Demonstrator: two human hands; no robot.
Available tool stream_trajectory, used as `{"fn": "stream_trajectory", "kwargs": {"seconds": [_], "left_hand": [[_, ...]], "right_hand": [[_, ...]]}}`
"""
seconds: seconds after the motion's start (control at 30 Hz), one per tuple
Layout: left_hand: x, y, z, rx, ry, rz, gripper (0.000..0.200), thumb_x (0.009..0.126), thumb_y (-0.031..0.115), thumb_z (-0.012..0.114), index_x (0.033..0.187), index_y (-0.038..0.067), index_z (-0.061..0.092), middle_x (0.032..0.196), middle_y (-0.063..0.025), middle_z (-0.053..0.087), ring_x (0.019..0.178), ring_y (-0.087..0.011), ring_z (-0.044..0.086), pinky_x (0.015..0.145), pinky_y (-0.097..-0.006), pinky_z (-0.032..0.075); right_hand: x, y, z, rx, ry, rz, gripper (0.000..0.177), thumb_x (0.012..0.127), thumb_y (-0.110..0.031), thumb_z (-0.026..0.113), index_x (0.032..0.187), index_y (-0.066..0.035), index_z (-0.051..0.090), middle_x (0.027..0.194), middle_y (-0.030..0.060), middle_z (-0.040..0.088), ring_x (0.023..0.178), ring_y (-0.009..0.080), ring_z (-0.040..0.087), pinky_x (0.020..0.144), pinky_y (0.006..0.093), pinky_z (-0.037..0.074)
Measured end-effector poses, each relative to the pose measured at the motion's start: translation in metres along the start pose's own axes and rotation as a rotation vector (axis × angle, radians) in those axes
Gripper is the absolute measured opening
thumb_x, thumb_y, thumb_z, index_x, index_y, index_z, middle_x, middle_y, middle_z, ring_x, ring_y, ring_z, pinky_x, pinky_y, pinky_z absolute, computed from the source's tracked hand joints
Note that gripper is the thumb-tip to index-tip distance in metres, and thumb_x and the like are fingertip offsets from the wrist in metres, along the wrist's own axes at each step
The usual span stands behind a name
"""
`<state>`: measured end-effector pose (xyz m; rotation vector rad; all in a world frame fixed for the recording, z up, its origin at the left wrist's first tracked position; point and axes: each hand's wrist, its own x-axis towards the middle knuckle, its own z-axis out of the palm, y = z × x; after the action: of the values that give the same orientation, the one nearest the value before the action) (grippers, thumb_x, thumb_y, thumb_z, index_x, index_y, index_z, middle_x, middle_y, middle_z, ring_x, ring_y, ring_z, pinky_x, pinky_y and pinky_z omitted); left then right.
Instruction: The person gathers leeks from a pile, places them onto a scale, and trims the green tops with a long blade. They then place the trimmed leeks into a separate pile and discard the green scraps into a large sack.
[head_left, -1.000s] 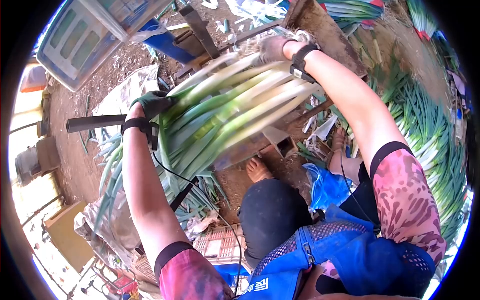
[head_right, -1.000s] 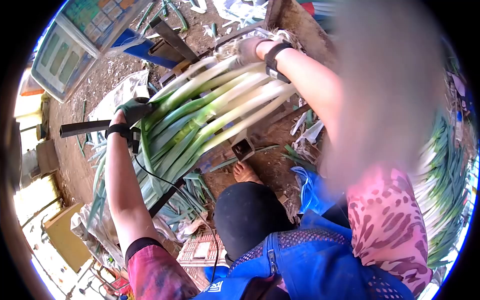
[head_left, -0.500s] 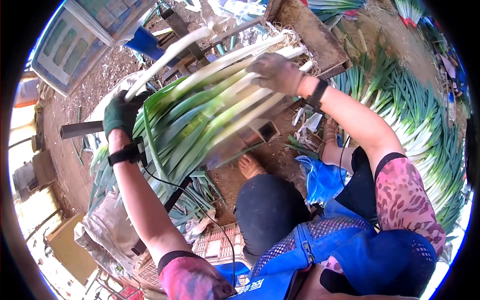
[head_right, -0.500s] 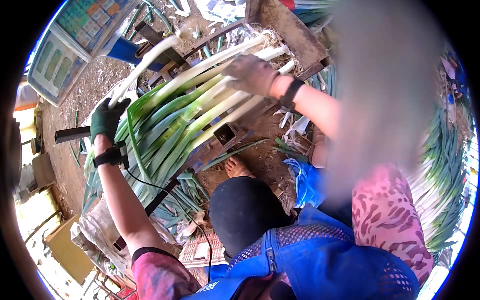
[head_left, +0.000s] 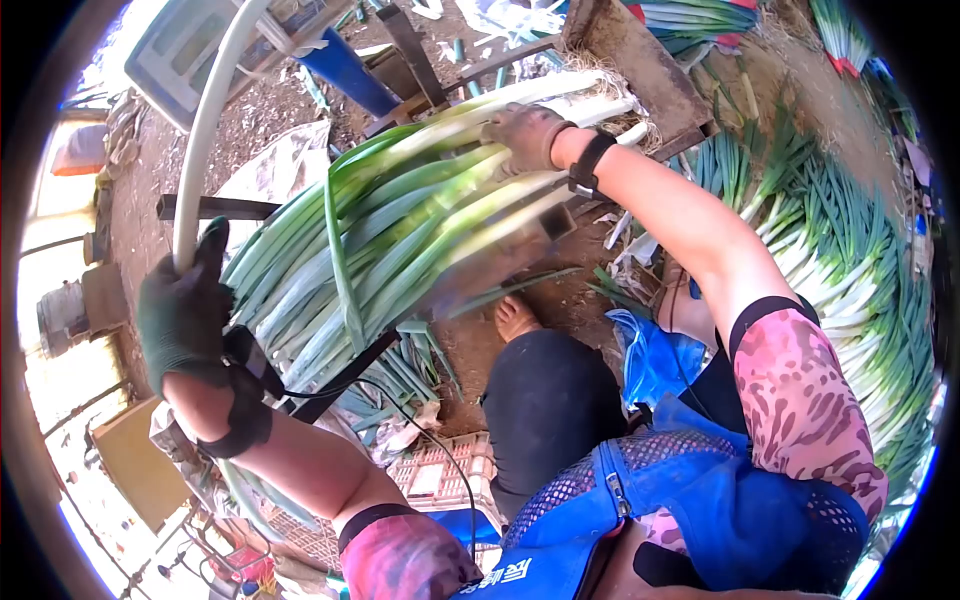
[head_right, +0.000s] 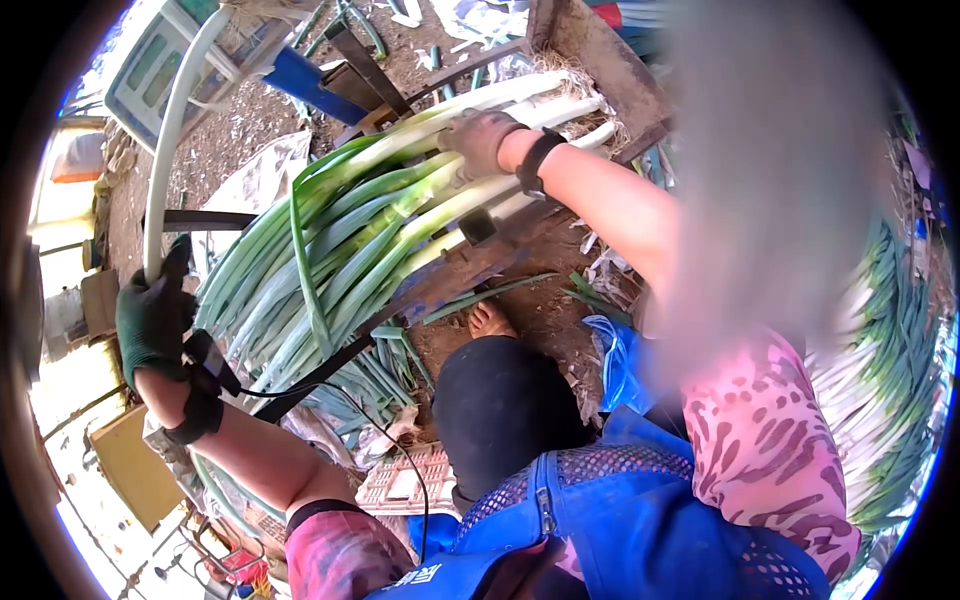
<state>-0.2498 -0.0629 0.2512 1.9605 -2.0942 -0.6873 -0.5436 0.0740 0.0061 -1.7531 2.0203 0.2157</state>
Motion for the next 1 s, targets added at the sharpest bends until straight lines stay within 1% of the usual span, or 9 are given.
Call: {"fn": "stream_trajectory", "kwargs": {"seconds": [0.13,0.23,0.37,0.43,0.5,0.8,0.83,0.9,1.0], "left_hand": [[0.008,-0.021,0.056,0.055,-0.334,-0.007,0.039,0.085,0.042,0.072,0.090,0.004,0.065,0.064,-0.0035,0.058,0.054,-0.0123,0.052,0.043,-0.0311,0.039],[0.070,-0.103,0.149,0.277,-0.602,0.168,0.044,0.084,0.042,0.069,0.109,0.005,0.067,0.083,-0.0158,0.070,0.071,-0.0248,0.067,0.066,-0.0408,0.053],[0.093,-0.106,0.160,0.407,-0.183,0.295,0.044,0.086,0.033,0.062,0.126,0.015,0.063,0.106,-0.0228,0.069,0.095,-0.0359,0.068,0.086,-0.0442,0.052],[0.133,-0.140,0.174,0.494,0.368,0.562,0.045,0.085,0.027,0.061,0.128,0.015,0.062,0.117,-0.0221,0.065,0.097,-0.0391,0.066,0.087,-0.0453,0.051],[0.135,-0.109,0.149,0.166,0.022,0.306,0.042,0.086,0.024,0.062,0.126,0.015,0.063,0.126,-0.0209,0.060,0.107,-0.0389,0.062,0.092,-0.0466,0.049],[0.200,-0.088,0.229,0.482,-0.102,0.725,0.061,0.087,0.049,0.059,0.144,0.030,0.047,0.153,-0.0111,0.039,0.144,-0.0325,0.029,0.116,-0.0526,0.021],[0.194,-0.084,0.228,0.505,-0.039,0.720,0.059,0.087,0.048,0.062,0.141,0.027,0.050,0.144,-0.0139,0.051,0.135,-0.0334,0.044,0.110,-0.0477,0.033],[0.227,-0.097,0.239,0.207,-0.492,0.371,0.055,0.088,0.046,0.064,0.136,0.021,0.055,0.120,-0.0156,0.066,0.110,-0.0302,0.062,0.094,-0.0391,0.046],[0.225,-0.091,0.225,0.234,-0.632,0.263,0.054,0.086,0.047,0.066,0.119,0.004,0.064,0.092,-0.0135,0.069,0.082,-0.0203,0.062,0.074,-0.0368,0.050]], "right_hand": [[0.010,0.009,-0.021,0.186,-0.018,0.063,0.063,0.089,-0.053,0.061,0.135,-0.011,0.052,0.145,0.0142,0.046,0.129,0.0346,0.048,0.105,0.0453,0.044],[0.022,0.014,-0.002,0.031,0.415,0.082,0.053,0.089,-0.045,0.062,0.129,-0.011,0.057,0.129,0.0149,0.057,0.117,0.0348,0.055,0.099,0.0433,0.046],[0.051,0.028,0.005,0.004,0.185,0.190,0.044,0.097,-0.037,0.052,0.136,-0.016,0.053,0.137,0.0104,0.057,0.126,0.0300,0.054,0.106,0.0437,0.043],[0.053,0.030,-0.005,0.076,0.173,0.245,0.035,0.097,-0.023,0.048,0.131,-0.017,0.057,0.135,0.0109,0.058,0.126,0.0302,0.054,0.104,0.0435,0.045],[0.058,0.029,-0.007,0.112,0.222,0.250,0.032,0.097,-0.020,0.049,0.126,-0.017,0.061,0.132,0.0124,0.058,0.124,0.0304,0.054,0.102,0.0431,0.046],[0.026,0.066,0.018,-0.018,0.343,0.174,0.036,0.093,-0.040,0.059,0.120,-0.018,0.064,0.118,0.0136,0.062,0.116,0.0320,0.056,0.100,0.0441,0.045],[0.026,0.068,0.015,0.011,0.322,0.159,0.035,0.092,-0.039,0.060,0.120,-0.017,0.064,0.118,0.0137,0.063,0.115,0.0326,0.056,0.100,0.0443,0.045],[0.020,0.076,0.019,0.005,0.457,0.144,0.034,0.091,-0.031,0.060,0.119,-0.013,0.063,0.117,0.0151,0.063,0.113,0.0338,0.058,0.099,0.0436,0.046],[-0.006,0.076,0.007,0.129,0.439,0.205,0.033,0.090,-0.027,0.062,0.117,-0.008,0.063,0.115,0.0145,0.065,0.110,0.0331,0.060,0.099,0.0410,0.046]]}}
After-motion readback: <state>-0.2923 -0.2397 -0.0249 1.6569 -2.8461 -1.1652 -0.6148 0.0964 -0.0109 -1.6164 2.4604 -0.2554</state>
